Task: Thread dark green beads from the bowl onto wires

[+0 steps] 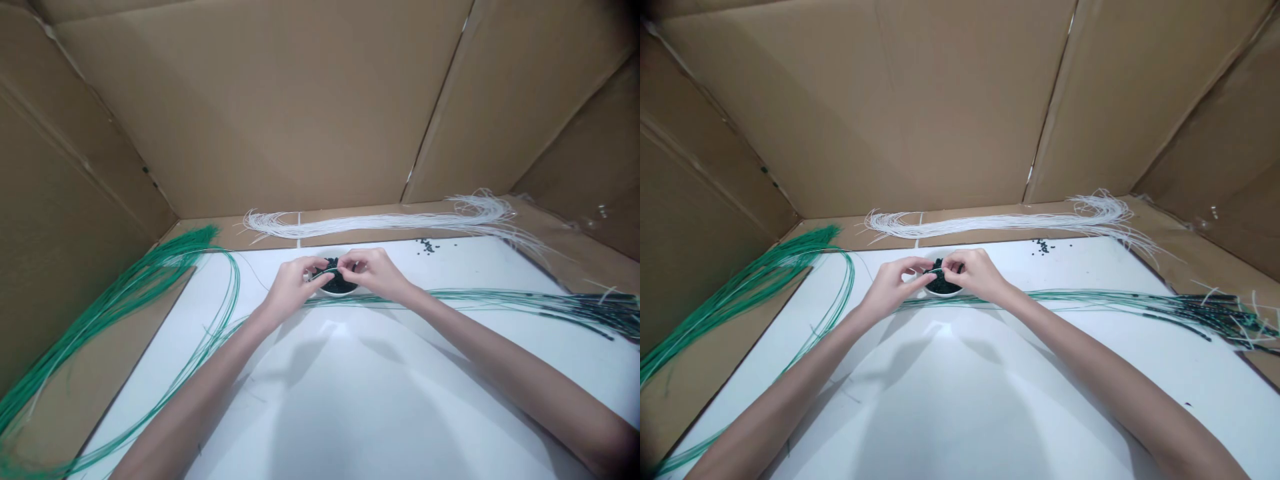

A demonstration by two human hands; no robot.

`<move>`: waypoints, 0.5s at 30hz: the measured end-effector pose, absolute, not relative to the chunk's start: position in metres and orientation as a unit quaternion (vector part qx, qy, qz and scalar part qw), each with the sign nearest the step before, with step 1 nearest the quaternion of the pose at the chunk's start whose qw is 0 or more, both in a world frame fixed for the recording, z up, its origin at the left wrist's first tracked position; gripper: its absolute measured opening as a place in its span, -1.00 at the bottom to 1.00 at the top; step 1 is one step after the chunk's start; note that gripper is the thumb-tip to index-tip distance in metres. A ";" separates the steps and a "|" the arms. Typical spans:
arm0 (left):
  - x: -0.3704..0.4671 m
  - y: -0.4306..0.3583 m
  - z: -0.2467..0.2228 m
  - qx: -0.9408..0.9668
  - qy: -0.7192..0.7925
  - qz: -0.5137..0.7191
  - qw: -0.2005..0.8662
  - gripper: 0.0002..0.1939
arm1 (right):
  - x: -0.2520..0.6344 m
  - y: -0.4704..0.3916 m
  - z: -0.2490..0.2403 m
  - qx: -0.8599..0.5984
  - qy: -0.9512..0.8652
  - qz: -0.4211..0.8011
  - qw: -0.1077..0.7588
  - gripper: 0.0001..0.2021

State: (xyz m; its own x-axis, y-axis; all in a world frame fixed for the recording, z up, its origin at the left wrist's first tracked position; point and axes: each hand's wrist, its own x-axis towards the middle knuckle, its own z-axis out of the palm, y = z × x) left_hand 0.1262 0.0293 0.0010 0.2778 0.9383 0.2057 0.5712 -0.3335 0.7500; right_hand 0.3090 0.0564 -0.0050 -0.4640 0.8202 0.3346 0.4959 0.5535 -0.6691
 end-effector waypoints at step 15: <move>0.130 0.032 -0.034 0.711 0.546 0.407 0.175 -0.81 | 0.293 0.088 -0.016 -0.395 -0.896 0.191 0.068 -0.79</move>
State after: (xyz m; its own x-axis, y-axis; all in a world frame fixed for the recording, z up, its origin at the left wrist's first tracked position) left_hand 0.1305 0.0320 -0.0344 0.0720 0.9188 0.3880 0.6348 -0.3423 0.6928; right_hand 0.2931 0.0875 -0.0160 -0.6791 0.7335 -0.0279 0.6814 0.6158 -0.3957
